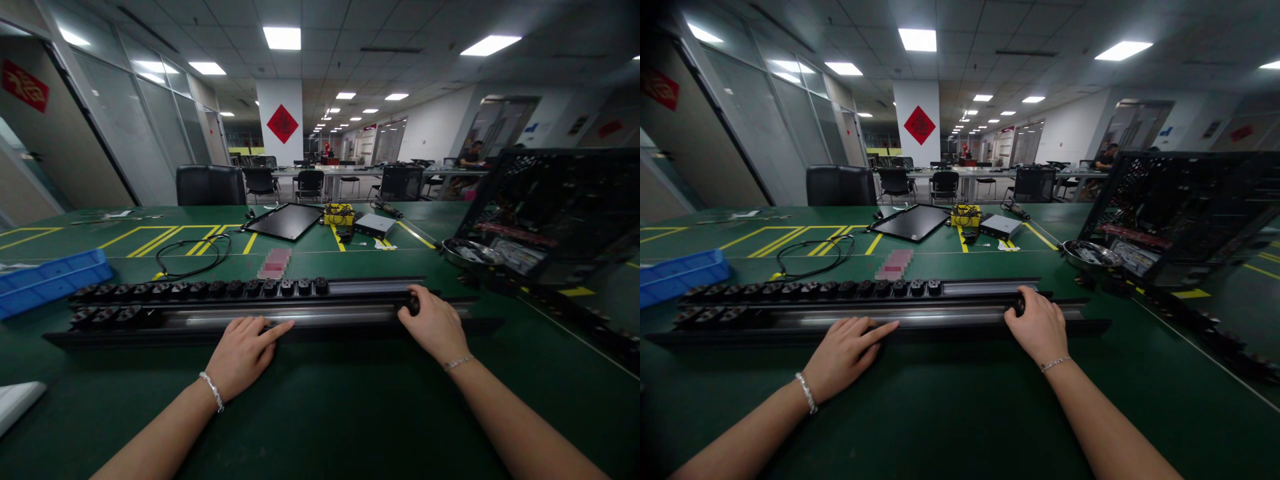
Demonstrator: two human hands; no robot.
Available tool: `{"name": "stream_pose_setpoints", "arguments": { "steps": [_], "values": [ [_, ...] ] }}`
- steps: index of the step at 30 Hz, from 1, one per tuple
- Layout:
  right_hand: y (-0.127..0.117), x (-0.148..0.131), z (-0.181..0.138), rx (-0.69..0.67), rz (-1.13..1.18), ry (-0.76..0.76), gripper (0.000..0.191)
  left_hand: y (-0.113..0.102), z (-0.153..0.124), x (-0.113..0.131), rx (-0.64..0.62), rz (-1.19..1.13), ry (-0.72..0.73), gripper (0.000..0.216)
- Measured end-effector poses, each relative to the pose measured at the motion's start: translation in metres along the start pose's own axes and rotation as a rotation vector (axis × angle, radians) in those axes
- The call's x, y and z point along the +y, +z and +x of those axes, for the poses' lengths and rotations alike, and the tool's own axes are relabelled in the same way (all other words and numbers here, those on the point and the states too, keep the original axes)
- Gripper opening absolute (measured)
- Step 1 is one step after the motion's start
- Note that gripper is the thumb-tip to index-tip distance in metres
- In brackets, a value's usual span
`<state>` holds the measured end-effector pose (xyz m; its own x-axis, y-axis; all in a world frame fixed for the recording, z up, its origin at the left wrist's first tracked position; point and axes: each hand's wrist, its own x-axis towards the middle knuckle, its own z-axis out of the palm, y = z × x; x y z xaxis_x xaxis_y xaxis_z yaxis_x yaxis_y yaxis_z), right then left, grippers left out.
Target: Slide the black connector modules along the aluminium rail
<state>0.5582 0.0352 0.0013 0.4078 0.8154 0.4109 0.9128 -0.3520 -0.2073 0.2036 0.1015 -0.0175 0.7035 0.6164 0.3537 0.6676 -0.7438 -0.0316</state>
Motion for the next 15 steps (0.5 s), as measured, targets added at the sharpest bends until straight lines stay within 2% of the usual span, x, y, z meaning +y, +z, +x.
{"name": "stream_pose_setpoints", "arguments": {
  "steps": [15],
  "values": [
    [0.0010,0.0009,0.0013,-0.010,0.042,0.018,0.041,0.0002,0.0000,-0.0001,0.028,0.001,0.008,0.050]
  ]
}}
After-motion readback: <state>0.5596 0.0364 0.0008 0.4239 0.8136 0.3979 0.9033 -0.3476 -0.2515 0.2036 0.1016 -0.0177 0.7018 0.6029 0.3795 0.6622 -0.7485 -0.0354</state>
